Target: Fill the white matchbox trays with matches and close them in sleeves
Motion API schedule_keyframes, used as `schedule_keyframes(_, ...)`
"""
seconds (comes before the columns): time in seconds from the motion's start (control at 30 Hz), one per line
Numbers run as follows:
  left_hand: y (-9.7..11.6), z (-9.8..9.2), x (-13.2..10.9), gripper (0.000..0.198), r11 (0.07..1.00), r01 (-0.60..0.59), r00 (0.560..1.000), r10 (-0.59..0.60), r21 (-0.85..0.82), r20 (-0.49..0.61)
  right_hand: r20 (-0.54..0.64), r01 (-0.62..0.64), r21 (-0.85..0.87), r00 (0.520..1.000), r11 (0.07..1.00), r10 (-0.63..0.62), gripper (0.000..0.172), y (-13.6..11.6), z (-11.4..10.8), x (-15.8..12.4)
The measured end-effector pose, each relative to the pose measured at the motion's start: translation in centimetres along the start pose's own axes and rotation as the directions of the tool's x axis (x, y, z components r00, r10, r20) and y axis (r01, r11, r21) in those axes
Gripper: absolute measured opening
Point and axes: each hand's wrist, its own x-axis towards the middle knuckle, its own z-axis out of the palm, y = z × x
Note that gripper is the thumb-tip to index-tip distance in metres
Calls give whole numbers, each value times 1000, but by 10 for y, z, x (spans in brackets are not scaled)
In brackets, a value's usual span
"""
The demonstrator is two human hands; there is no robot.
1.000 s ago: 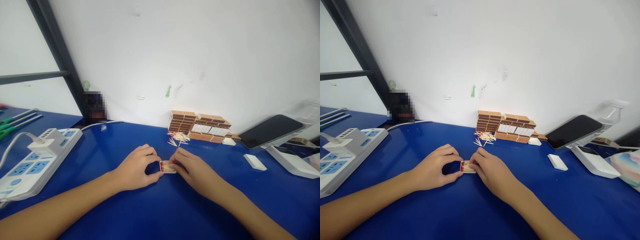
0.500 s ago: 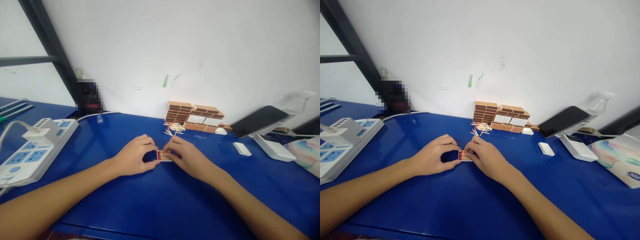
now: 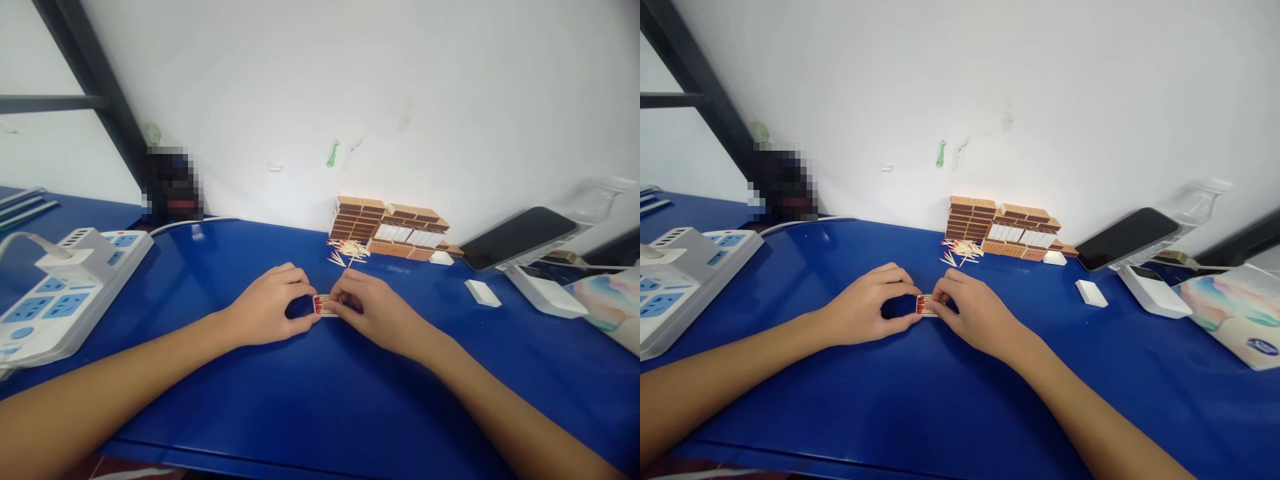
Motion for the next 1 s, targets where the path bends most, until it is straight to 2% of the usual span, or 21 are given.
schedule_keyframes(0.1,0,0,0,24,1000,8,1000,-8,-5,-7,-94,-11,21,996,1000,13,19,13,-4,5)
schedule_keyframes(0.2,0,0,1,24,999,11,999,-13,-30,-48,-263,-101,-70,962,992,80,19,37,-9,15)
schedule_keyframes(0.3,0,0,1,23,999,15,996,-17,-32,-89,-324,-186,-139,937,973,132,20,58,-9,27)
schedule_keyframes(0.43,-1,2,1,25,1000,22,998,-22,-8,-52,-275,-221,-189,947,957,164,23,69,1,45)
schedule_keyframes(0.6,-3,2,1,27,999,35,999,-35,-2,-38,-232,-266,-219,949,939,214,17,72,9,56)
schedule_keyframes(1.0,-4,0,2,24,998,63,997,-62,28,-45,-71,-240,-204,970,949,230,15,56,1,31)
